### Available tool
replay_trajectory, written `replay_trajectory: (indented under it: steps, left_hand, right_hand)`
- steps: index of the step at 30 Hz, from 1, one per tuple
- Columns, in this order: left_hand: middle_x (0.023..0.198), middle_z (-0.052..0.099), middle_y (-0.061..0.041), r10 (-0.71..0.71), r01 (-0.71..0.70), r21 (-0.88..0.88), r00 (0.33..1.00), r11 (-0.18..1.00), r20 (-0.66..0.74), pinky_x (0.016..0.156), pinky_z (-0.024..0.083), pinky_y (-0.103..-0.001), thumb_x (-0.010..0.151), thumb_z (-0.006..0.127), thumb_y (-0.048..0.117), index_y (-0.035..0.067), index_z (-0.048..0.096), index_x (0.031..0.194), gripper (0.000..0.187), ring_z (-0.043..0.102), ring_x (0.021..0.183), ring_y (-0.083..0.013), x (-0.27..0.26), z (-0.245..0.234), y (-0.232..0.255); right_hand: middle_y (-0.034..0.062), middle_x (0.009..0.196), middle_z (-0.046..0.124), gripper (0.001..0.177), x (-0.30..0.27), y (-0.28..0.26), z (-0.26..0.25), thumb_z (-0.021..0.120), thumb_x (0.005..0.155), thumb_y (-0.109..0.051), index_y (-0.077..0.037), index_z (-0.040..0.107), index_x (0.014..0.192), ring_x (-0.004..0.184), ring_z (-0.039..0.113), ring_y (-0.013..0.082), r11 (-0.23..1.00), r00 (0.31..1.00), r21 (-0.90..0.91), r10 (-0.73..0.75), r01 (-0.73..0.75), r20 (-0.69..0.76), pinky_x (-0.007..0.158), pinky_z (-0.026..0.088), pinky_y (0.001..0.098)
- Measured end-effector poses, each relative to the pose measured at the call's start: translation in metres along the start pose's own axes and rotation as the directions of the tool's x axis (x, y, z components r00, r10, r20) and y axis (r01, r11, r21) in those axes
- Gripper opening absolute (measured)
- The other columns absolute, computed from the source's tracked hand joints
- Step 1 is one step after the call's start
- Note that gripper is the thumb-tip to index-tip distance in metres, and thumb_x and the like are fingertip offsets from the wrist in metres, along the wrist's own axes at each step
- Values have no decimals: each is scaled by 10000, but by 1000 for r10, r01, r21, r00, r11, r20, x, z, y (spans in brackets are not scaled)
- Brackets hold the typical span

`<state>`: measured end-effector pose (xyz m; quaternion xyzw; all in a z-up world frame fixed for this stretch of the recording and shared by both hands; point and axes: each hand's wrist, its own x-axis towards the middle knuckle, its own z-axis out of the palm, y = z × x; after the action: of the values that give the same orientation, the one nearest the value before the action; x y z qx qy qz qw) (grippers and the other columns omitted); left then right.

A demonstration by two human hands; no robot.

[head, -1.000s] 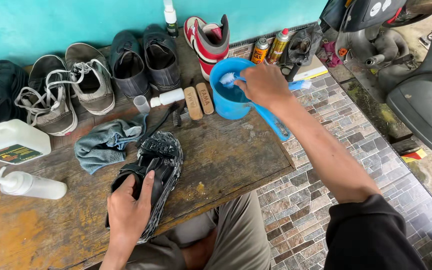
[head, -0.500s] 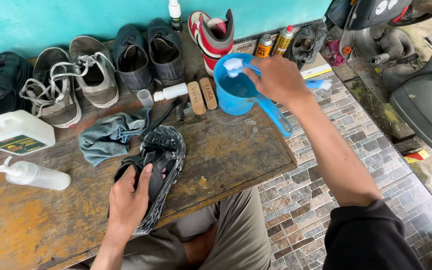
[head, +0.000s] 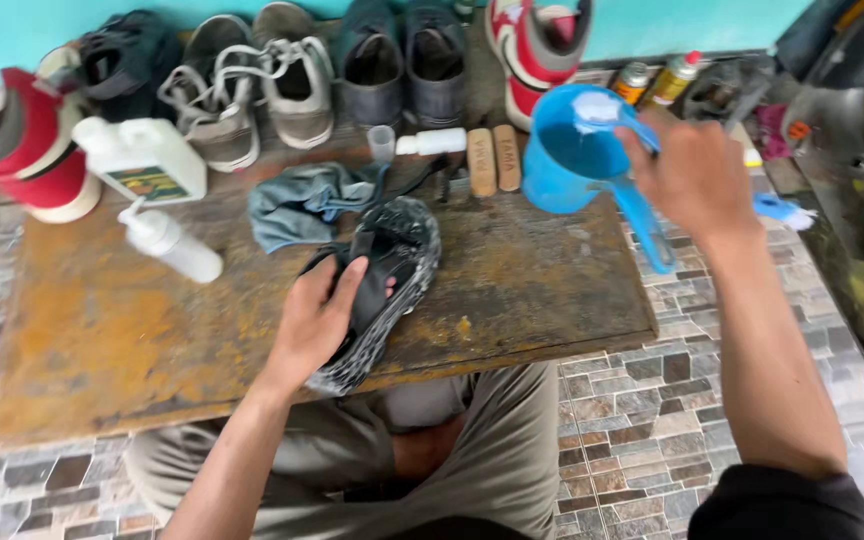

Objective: The person scrubs a black sneaker with a blue brush and soapy water, repeatedly dipping the brush into a blue pitcher and applying cleaning solution from a white bottle. The person rotates the shoe to clean different areas including the sole, upper, and interior.

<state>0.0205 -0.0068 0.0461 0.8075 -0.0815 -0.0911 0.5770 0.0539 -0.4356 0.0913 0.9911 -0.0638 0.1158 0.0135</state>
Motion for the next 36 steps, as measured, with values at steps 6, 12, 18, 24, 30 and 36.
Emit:
replay_trajectory:
  steps: [6, 12, 18, 24, 30, 36]
  left_hand:
    - [547, 440, -97, 90, -90, -35, 996, 995, 3, 552, 348, -384, 1205, 498, 323, 78, 602, 801, 484, 372, 502, -182, 6, -7, -36]
    - [521, 420, -55, 115, -114, -83, 993, 990, 9, 529, 332, -329, 1199, 520, 328, 117, 572, 758, 491, 354, 486, -122, 17, -7, -61]
    - [482, 412, -49, 60, -59, -107, 998, 992, 2, 518, 334, -312, 1186, 532, 335, 128, 553, 699, 529, 334, 457, -103, 17, -10, -59]
    - [474, 387, -40, 93, -94, -103, 996, 990, -10, 512, 333, -309, 1198, 509, 285, 128, 531, 690, 532, 305, 444, -94, 19, -10, -55]
    - [472, 386, -66, 95, -95, -26, 995, 995, 19, 517, 346, -346, 1186, 509, 309, 122, 534, 699, 522, 325, 425, -135, 14, -8, -43]
    - [473, 435, -65, 59, -60, 14, 997, 998, 43, 518, 346, -339, 1184, 511, 287, 122, 545, 713, 500, 345, 431, -126, 11, -2, -44]
  right_hand:
    - [222, 775, 694, 319, -15, -1, 1, 660, 1249, -460, -157, 720, 1169, 844, 750, 522, 991, 998, 128, 49, -42, -51, 779, 600, 643]
    - [245, 566, 620, 426, -101, -138, -23, 498, 1154, -432, -61, 678, 1047, 585, 700, 443, 830, 997, 557, -45, -1, 69, 586, 502, 524]
    - [173, 524, 593, 351, -158, -217, 83, 539, 1118, -410, -86, 656, 1055, 520, 706, 387, 667, 991, 741, -130, 78, 12, 469, 488, 428]
    - [108, 476, 545, 398, -153, -228, 88, 488, 1157, -356, -87, 634, 902, 366, 590, 215, 627, 989, 776, -147, 69, 32, 414, 425, 305]
    - [49, 523, 525, 441, -141, -222, 77, 423, 1193, -339, -65, 643, 926, 365, 464, 167, 579, 983, 815, -141, -18, 122, 420, 403, 298]
    - [43, 481, 424, 414, -140, -205, 94, 433, 1210, -289, -60, 593, 905, 326, 384, 96, 622, 993, 781, -120, 59, 21, 390, 331, 303]
